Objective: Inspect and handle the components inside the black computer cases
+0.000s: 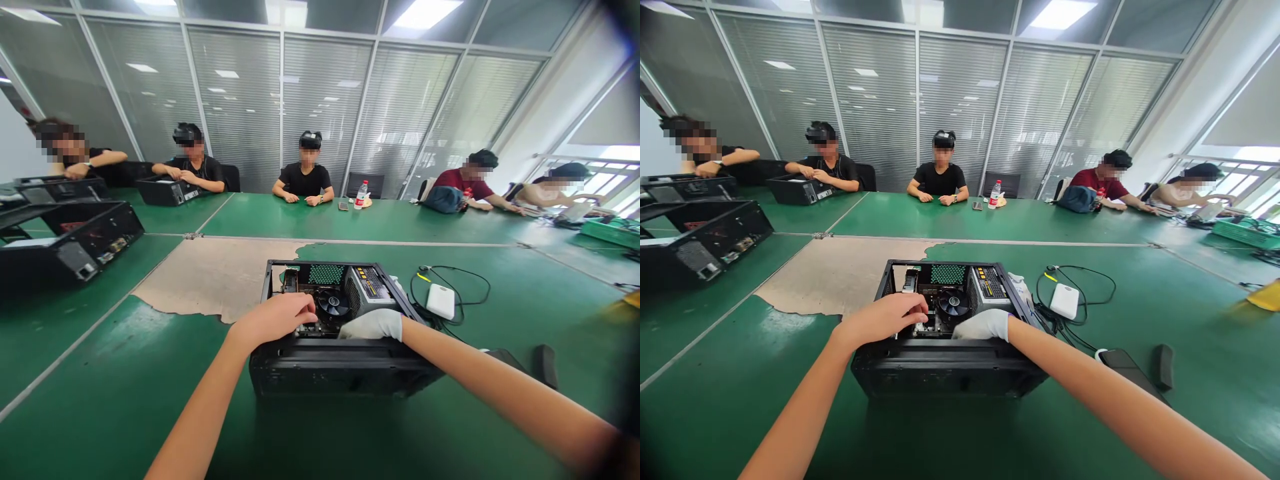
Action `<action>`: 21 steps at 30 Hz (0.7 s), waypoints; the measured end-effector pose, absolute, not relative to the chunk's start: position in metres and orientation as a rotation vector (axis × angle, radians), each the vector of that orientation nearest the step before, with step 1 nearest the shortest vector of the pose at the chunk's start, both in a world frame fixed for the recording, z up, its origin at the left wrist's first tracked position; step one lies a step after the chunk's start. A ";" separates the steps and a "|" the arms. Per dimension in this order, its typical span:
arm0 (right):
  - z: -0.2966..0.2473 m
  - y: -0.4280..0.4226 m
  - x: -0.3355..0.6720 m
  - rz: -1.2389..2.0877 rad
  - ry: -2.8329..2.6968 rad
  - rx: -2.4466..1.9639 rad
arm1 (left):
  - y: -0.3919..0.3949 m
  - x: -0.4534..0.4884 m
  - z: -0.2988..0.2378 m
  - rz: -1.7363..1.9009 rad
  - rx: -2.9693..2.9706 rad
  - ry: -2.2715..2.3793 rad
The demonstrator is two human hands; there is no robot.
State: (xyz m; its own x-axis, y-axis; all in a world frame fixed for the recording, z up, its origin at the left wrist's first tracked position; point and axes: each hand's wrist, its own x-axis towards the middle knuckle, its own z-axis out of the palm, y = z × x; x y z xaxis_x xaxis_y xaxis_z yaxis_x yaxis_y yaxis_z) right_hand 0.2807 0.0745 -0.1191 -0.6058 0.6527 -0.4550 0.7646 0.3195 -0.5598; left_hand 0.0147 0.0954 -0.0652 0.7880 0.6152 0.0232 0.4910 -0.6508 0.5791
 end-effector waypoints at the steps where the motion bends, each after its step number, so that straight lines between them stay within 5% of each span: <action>1: -0.116 0.076 0.281 -1.186 2.492 1.298 | 0.095 0.014 -0.065 0.294 2.397 0.813; 6: -0.102 0.084 0.292 -1.191 2.712 1.376 | 0.092 0.014 -0.062 0.303 2.463 0.712; 15: -0.120 0.076 0.292 -0.564 2.929 1.305 | 0.084 0.022 -0.059 0.392 2.398 1.003; 21: -0.111 0.079 0.289 -0.845 2.849 1.552 | 0.073 0.019 -0.064 0.407 2.586 0.878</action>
State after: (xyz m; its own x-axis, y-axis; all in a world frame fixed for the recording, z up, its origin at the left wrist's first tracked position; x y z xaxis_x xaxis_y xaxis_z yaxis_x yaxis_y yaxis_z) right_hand 0.2889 0.0790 -0.1106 -0.5538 0.8309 -0.0532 0.7255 0.4502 -0.5205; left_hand 0.0189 0.0731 -0.0643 0.7629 0.6293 0.1481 0.5197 -0.7332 0.4385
